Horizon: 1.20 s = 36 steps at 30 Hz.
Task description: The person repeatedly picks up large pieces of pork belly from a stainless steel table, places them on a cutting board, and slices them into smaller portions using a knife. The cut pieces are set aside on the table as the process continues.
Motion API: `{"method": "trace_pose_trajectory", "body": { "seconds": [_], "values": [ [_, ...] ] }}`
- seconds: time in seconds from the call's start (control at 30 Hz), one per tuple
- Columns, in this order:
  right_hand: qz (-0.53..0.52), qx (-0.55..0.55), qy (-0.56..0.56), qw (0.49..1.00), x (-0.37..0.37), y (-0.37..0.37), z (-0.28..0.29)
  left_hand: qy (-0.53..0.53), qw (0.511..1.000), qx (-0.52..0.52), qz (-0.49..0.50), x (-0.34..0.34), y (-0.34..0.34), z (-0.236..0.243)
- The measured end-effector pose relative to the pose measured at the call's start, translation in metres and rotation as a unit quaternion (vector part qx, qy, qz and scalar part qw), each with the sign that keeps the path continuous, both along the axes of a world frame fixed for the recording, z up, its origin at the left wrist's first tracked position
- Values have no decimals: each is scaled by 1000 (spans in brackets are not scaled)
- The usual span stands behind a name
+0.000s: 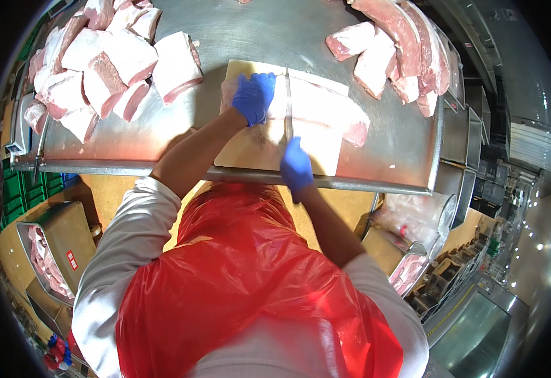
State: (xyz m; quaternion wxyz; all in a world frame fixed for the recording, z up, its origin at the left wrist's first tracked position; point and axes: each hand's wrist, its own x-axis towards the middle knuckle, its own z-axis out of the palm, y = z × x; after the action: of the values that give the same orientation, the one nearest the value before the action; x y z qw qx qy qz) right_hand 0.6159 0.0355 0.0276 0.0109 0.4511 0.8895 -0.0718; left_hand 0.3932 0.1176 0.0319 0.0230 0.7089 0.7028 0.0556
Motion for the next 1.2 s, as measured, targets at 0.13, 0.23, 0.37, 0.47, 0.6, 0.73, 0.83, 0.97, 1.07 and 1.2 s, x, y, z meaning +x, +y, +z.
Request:
{"method": "trace_pose_trajectory", "body": {
  "seconds": [0.13,0.23,0.37,0.47,0.6,0.73,0.83,0.97,1.07,1.2],
  "values": [
    [-113,-133,69,982,-73,97,26,22,998,50,19,14,-5,4],
    [-101,-174,145,969,-44,51,20,17,999,36,31,-5,-4,-1],
    [3,-147,123,981,69,-52,-12,-61,996,24,57,-36,-19,27],
    [-115,-238,-31,964,130,-94,-15,-211,956,98,179,-89,-24,-29],
    [-312,-262,-35,913,114,-94,44,-538,778,46,320,-162,-68,45],
    [-322,-217,61,920,99,-70,40,-843,382,185,329,-251,-95,103],
    [-278,-194,194,921,95,-60,42,-795,465,234,311,-362,-110,160],
    [-294,-217,244,898,126,-47,-1,-810,457,183,318,-465,-92,242],
    [-241,-179,285,910,130,-44,-8,-563,584,408,420,-493,-67,213],
    [-175,-3,277,945,144,-49,-20,-280,870,340,221,-269,41,73]
  ]
}}
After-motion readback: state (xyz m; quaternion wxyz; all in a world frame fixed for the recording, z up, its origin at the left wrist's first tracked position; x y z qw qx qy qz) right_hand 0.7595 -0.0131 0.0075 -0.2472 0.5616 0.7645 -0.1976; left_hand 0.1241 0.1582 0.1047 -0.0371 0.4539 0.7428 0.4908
